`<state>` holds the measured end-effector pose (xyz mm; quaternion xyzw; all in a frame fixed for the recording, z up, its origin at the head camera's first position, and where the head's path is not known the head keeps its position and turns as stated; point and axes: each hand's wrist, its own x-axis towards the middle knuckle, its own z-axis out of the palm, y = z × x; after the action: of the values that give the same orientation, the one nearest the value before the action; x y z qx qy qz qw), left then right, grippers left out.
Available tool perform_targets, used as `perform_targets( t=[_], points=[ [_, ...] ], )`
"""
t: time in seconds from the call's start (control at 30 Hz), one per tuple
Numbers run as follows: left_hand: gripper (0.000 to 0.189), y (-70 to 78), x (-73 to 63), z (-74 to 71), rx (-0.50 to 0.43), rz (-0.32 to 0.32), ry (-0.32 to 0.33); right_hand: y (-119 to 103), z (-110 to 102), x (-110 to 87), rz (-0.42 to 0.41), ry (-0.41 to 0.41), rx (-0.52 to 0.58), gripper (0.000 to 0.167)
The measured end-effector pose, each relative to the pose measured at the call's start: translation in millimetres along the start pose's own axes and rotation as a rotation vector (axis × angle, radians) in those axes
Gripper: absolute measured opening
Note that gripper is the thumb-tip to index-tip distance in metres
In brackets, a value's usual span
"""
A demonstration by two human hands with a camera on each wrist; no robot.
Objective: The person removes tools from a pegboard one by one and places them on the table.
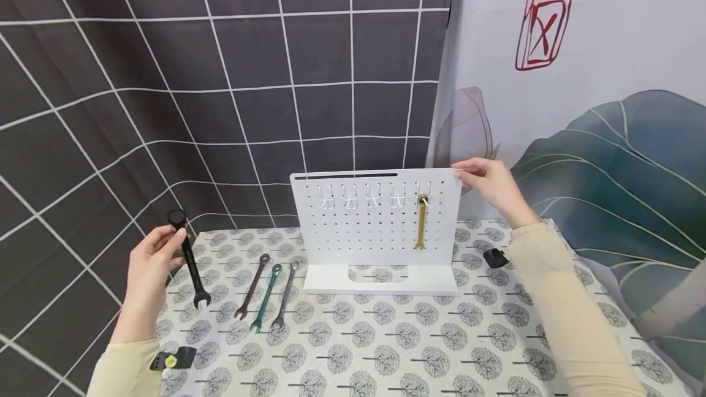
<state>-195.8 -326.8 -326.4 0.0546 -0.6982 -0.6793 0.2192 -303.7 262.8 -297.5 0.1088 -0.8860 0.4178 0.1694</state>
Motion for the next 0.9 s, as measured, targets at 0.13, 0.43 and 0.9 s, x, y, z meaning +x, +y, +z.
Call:
perform_targets(
  t=[0.13,0.43,0.9],
  points=[
    [0.003,-4.4,1.4,-0.2,0.057,0.009,-0.034,2,0,-0.5,0.014,0.003,0.001,0.034],
    [0.035,-18.9,6.9,-1.5,0.342,-0.043,-0.087,0,2,1.3,0.005,0.006,0.009,0.032],
    [0.045,-53.5,11.5,4.8,0.458,-0.135,-0.202,-1,1,2.6,0.024,0.007,0.029,0.033]
  ],
)
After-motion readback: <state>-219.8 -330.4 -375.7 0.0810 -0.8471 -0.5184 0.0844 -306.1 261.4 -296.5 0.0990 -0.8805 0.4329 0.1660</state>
